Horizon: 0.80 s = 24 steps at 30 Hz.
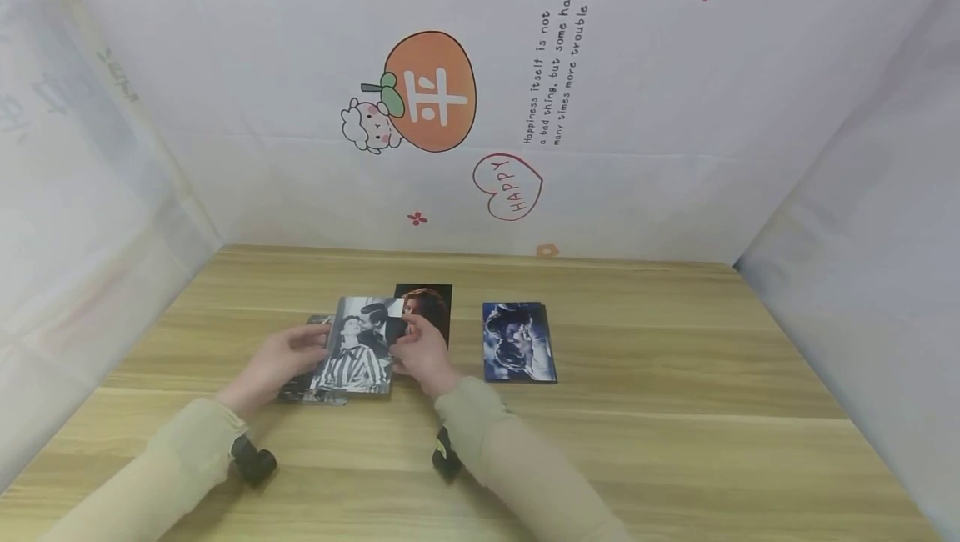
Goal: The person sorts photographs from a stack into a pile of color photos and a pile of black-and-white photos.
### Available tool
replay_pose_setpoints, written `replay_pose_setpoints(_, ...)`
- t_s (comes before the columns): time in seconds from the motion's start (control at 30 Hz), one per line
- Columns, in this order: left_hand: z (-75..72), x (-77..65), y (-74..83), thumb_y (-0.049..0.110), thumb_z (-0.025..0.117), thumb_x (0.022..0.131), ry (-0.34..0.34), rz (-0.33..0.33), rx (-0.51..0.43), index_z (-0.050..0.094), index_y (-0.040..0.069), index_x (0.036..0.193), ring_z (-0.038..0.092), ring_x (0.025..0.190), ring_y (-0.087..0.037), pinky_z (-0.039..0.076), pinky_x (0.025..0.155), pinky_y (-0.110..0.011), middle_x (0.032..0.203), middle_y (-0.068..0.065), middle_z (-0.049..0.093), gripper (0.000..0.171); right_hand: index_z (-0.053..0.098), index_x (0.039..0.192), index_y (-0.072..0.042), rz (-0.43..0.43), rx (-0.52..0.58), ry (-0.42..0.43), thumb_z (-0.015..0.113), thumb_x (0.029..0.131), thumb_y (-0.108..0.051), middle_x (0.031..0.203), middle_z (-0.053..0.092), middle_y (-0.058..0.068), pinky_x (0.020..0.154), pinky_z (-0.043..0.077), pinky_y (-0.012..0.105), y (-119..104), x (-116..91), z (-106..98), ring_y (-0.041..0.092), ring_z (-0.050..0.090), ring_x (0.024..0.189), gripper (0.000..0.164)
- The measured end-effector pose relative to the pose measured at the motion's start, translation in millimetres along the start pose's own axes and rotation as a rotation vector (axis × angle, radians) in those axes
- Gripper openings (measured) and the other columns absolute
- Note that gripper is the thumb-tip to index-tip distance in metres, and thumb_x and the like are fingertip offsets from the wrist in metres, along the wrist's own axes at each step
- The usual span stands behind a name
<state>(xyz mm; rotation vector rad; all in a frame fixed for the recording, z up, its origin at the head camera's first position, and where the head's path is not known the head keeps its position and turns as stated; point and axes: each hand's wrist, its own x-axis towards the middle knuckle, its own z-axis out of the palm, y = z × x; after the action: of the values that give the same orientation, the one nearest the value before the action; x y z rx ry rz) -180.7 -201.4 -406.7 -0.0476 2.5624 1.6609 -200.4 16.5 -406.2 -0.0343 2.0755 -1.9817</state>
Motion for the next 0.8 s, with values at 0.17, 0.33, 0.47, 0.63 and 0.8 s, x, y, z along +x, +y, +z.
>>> replay_pose_setpoints(0.17, -10.1, 0.3, -2.5, 0.001, 0.061, 0.086, -0.016, 0.009, 0.035, 0.048, -0.007, 0.132, 0.06, 0.1, -0.024, 0.055, 0.083, -0.029, 0.115, -0.022, 0.057, 0.049, 0.037, 0.142, 0.0, 0.004, -0.013, -0.004, 0.057, 0.084, 0.01, 0.086, 0.056, 0.006, 0.056, 0.054, 0.022, 0.6, 0.3, 8.4, 0.01, 0.054, 0.071, 0.063)
replay_pose_setpoints(0.33, -19.0, -1.7, -5.8, 0.001, 0.062, 0.085, -0.018, 0.02, 0.095, 0.049, -0.007, 0.132, 0.059, 0.101, -0.027, 0.055, 0.083, -0.029, 0.114, -0.022, 0.057, 0.049, 0.039, 0.142, -0.002, 0.02, -0.035, -0.007, 0.058, 0.082, 0.011, 0.084, 0.059, 0.005, 0.057, 0.056, 0.025, 0.6, 1.6, 17.3, 0.01, 0.055, 0.069, 0.064)
replay_pose_setpoints(0.47, -24.4, -4.1, -9.1, 0.003, 0.063, 0.085, -0.026, 0.03, 0.14, 0.049, -0.008, 0.131, 0.06, 0.101, -0.029, 0.055, 0.083, -0.032, 0.114, -0.023, 0.058, 0.049, 0.04, 0.142, -0.003, 0.04, -0.064, -0.017, 0.059, 0.081, 0.011, 0.089, 0.063, 0.011, 0.058, 0.057, 0.027, -0.4, 2.0, 22.9, 0.011, 0.056, 0.07, 0.065)
replay_pose_setpoints(0.63, -30.4, -5.5, -16.0, 0.004, 0.064, 0.085, -0.02, 0.033, 0.179, 0.05, -0.008, 0.13, 0.06, 0.102, -0.031, 0.055, 0.083, -0.034, 0.114, -0.023, 0.059, 0.048, 0.04, 0.142, -0.004, 0.05, -0.088, -0.049, 0.06, 0.08, 0.012, 0.093, 0.066, 0.016, 0.057, 0.056, 0.027, 0.2, 2.9, 29.0, 0.011, 0.056, 0.065, 0.067)
replay_pose_setpoints(0.8, -35.8, -7.1, -20.7, 0.005, 0.065, 0.084, -0.005, 0.056, 0.236, 0.052, -0.008, 0.127, 0.06, 0.101, -0.033, 0.054, 0.084, -0.039, 0.111, -0.023, 0.061, 0.047, 0.039, 0.143, -0.004, 0.071, -0.106, -0.084, 0.061, 0.08, 0.01, 0.095, 0.067, 0.016, 0.057, 0.054, 0.025, 0.0, 3.7, 33.7, 0.01, 0.056, 0.066, 0.068)
